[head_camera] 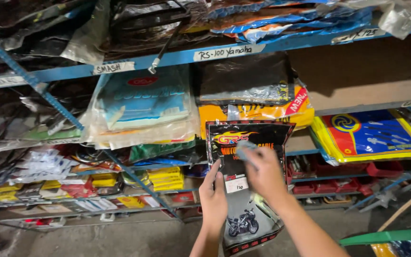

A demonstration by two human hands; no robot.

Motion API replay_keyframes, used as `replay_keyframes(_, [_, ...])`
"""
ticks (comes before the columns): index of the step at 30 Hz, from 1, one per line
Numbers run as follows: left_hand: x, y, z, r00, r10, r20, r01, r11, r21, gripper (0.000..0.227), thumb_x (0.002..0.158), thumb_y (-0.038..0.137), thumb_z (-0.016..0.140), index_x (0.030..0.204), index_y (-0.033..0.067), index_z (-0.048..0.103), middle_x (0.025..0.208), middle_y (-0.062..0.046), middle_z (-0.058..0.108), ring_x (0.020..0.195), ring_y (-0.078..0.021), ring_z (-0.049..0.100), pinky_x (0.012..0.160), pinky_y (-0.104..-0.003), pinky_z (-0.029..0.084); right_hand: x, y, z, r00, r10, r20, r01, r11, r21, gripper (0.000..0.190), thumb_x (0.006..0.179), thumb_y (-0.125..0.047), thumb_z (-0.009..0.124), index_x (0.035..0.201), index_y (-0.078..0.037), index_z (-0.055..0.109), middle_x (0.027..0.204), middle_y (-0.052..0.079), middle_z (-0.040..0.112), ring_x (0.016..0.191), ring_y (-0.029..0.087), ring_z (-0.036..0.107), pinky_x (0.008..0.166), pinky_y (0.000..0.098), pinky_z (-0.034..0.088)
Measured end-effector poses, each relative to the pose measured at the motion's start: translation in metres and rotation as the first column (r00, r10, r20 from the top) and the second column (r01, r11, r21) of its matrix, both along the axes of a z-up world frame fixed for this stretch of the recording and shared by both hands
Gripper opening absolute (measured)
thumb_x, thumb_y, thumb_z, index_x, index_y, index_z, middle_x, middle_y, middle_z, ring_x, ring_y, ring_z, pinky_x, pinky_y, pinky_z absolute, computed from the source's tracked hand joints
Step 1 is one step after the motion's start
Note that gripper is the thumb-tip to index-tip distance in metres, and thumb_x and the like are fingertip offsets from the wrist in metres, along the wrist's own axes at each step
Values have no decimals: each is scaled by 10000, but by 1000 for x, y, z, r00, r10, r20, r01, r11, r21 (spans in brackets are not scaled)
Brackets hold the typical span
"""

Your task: The person wipes the plastic packaging of a motorcycle cable product with a blue cloth. They repeatedly rub the surface of the package while holding it in front of a shelf filled with various automotive parts.

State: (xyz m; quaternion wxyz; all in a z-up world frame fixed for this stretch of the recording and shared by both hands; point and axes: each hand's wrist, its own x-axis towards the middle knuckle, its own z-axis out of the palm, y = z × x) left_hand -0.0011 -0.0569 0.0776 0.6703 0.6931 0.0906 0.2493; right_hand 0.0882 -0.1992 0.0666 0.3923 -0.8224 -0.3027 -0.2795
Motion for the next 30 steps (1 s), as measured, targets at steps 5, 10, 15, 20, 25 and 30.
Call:
replay_keyframes(5, [-8, -3, -5, 994, -37, 101, 51, 989, -137, 645, 999, 85, 455, 1572, 2, 171, 1239, -214, 709, 984, -197, 710, 824, -277, 556, 10, -17, -8, 938, -293, -185, 289, 956, -50, 445, 864, -81, 688, 1307, -121, 709, 1022, 145, 632, 850, 270, 620, 764, 366, 534])
replay_keyframes(10, [-4, 7, -13, 997, -52, 57, 55, 997, -61, 330, 992, 129, 479, 1261, -21, 597, 1099, -119, 714, 933, -160, 628, 833, -282, 515, -68, 16, 29, 981, -7, -194, 13, 999, 34, 494, 778, 4, 628, 1259, -86, 693, 1052, 113, 648, 874, 278, 622, 763, 351, 524])
replay_keyframes(15, [-9, 10, -31, 990, -140, -9, 139, 989, -58, 299, 978, 140, 468, 1153, -26, 645, 985, -95, 702, 837, -152, 573, 790, -302, 510, -72, -26, 9, 959, -198, -200, 192, 980, -51, 550, 726, 12, 596, 1261, -88, 679, 1100, 149, 649, 920, 330, 627, 772, 413, 534])
replay_keyframes(20, [7, 2, -49, 984, -168, -52, 147, 947, -286, 436, 1029, 226, 439, 1307, -53, 626, 1195, -122, 717, 1031, -186, 622, 953, -305, 470, -75, -37, 25, 902, -356, -242, 372, 928, 20, 471, 772, 13, 603, 1222, -87, 701, 1010, 144, 667, 845, 312, 629, 740, 395, 529])
replay_keyframes(25, [24, 12, -92, 995, -93, -40, 54, 824, -564, 426, 1043, 236, 472, 1270, -94, 618, 1188, -117, 662, 986, -163, 566, 873, -278, 456, -118, -2, 43, 985, -16, -169, 21, 999, 28, 444, 783, -45, 695, 1223, -99, 704, 1073, 114, 661, 888, 288, 633, 782, 370, 526])
replay_keyframes(30, [11, 8, -70, 993, -113, -16, 73, 737, -672, 403, 1038, 218, 494, 1293, -58, 638, 1114, -127, 701, 894, -167, 617, 798, -281, 494, -99, -48, 18, 958, -259, -124, 230, 951, -207, 530, 787, 15, 628, 1295, -127, 676, 1090, 138, 686, 966, 287, 641, 884, 410, 540])
